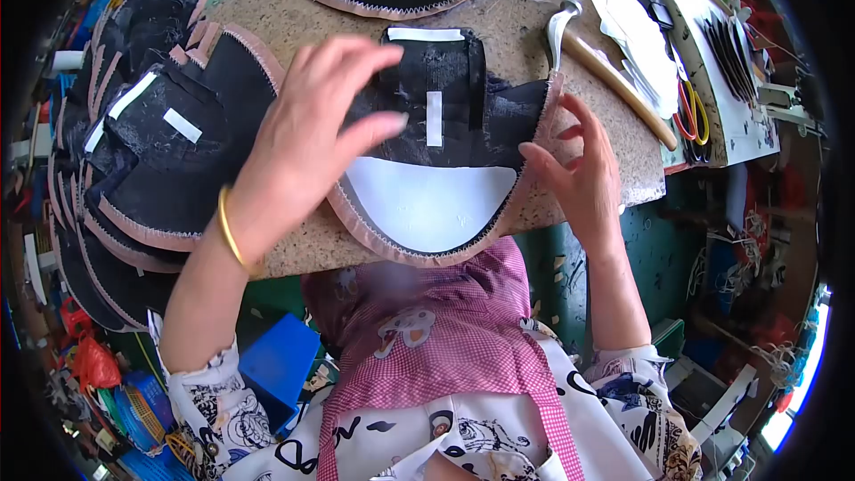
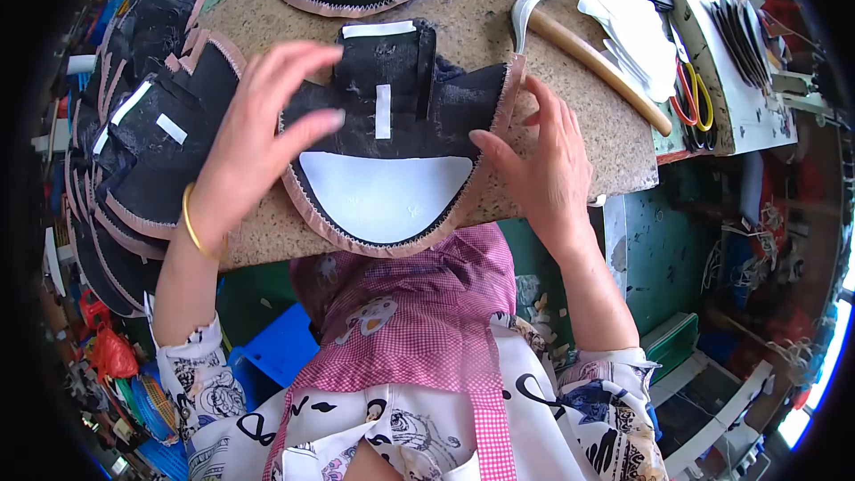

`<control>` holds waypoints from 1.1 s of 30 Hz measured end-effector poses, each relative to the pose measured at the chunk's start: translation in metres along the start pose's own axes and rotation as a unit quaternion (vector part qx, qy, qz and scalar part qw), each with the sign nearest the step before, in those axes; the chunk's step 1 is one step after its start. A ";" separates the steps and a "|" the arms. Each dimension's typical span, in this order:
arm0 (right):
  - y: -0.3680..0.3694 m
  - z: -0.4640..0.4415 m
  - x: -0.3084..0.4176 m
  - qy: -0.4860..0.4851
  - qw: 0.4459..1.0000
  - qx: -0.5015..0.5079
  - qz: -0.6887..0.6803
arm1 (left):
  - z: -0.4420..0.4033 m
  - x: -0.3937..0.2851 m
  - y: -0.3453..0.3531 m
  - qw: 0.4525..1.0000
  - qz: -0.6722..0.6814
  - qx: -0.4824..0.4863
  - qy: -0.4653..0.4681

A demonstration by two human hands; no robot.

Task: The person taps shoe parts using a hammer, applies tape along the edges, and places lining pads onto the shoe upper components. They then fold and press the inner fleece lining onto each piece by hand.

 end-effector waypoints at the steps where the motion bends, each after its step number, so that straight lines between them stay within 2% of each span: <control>1: 0.002 -0.002 0.001 -0.002 1.000 -0.003 0.002 | -0.019 0.003 -0.004 0.999 0.017 -0.042 0.027; 2: 0.006 -0.005 0.002 0.014 0.992 -0.010 -0.124 | -0.037 0.018 0.007 0.996 0.020 -0.077 0.044; 4: 0.008 -0.011 0.006 0.019 0.941 -0.041 -0.334 | -0.063 0.046 0.036 0.996 0.014 -0.083 0.012; 5: 0.003 -0.009 0.009 0.013 0.903 -0.058 -0.426 | -0.066 0.043 0.037 0.997 -0.009 -0.071 0.041; 6: -0.001 -0.006 0.011 0.007 0.855 -0.071 -0.514 | -0.069 0.046 0.033 0.998 0.051 -0.042 0.015; 7: 0.005 -0.003 0.008 0.035 0.810 -0.024 -0.585 | -0.068 0.046 0.033 0.994 0.112 -0.009 -0.011; 9: 0.032 0.006 -0.001 0.153 0.712 0.055 -0.683 | -0.060 0.045 0.025 0.988 0.143 -0.019 -0.045; 10: 0.044 0.001 0.031 0.096 0.459 0.193 -0.862 | -0.055 0.048 0.026 0.986 0.152 -0.013 -0.061; 12: 0.061 0.006 0.046 0.239 0.466 0.184 -0.832 | -0.044 0.042 0.025 0.972 0.221 -0.003 -0.085; 13: 0.071 0.007 0.041 0.261 0.506 0.201 -0.798 | -0.038 0.035 0.024 0.964 0.251 0.000 -0.084; 15: 0.059 -0.001 0.047 0.205 0.687 0.167 -0.677 | -0.025 0.014 0.005 0.971 0.228 -0.053 -0.044; 16: 0.058 -0.001 0.050 0.248 0.693 0.147 -0.661 | -0.019 0.007 -0.002 0.970 0.228 -0.076 -0.038; 19: 0.066 -0.004 0.057 0.233 0.709 0.147 -0.649 | -0.004 -0.004 -0.019 0.967 0.226 -0.110 -0.040; 21: 0.063 -0.004 0.072 0.217 0.692 0.130 -0.676 | 0.004 -0.011 -0.025 0.970 0.203 -0.133 -0.018; 23: 0.063 -0.001 0.079 0.247 0.634 0.096 -0.726 | 0.012 -0.025 -0.032 0.975 0.144 -0.169 0.017; 24: 0.064 -0.001 0.082 0.244 0.608 0.084 -0.751 | 0.017 -0.026 -0.038 0.971 0.128 -0.202 -0.002; 25: 0.067 0.001 0.081 0.245 0.608 0.083 -0.751 | 0.023 -0.027 -0.044 0.965 0.113 -0.234 -0.020; 26: 0.063 0.001 0.076 0.223 0.616 0.037 -0.754 | 0.032 -0.016 -0.041 0.955 0.132 -0.261 -0.043; 27: 0.058 -0.001 0.072 0.199 0.623 -0.008 -0.757 | 0.037 -0.007 -0.035 0.961 0.150 -0.215 -0.087; 28: 0.056 -0.002 0.072 0.176 0.642 0.017 -0.746 | 0.043 0.002 -0.028 0.963 0.166 -0.168 -0.133; 30: 0.058 -0.002 0.077 0.171 0.641 0.052 -0.746 | 0.052 0.021 0.001 0.900 0.374 -0.062 -0.215; 33: 0.066 -0.004 0.089 0.172 0.628 0.123 -0.749 | 0.052 0.015 0.003 0.860 0.476 -0.074 -0.167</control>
Point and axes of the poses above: each hand's wrist, its own z-axis away from the middle knuckle, its own y-axis out of the palm, x = y × z, the point moved 9 cm from there along -z, towards the middle knuckle, and after that the axes turned 3 degrees about -y, right-handed, at the moved point
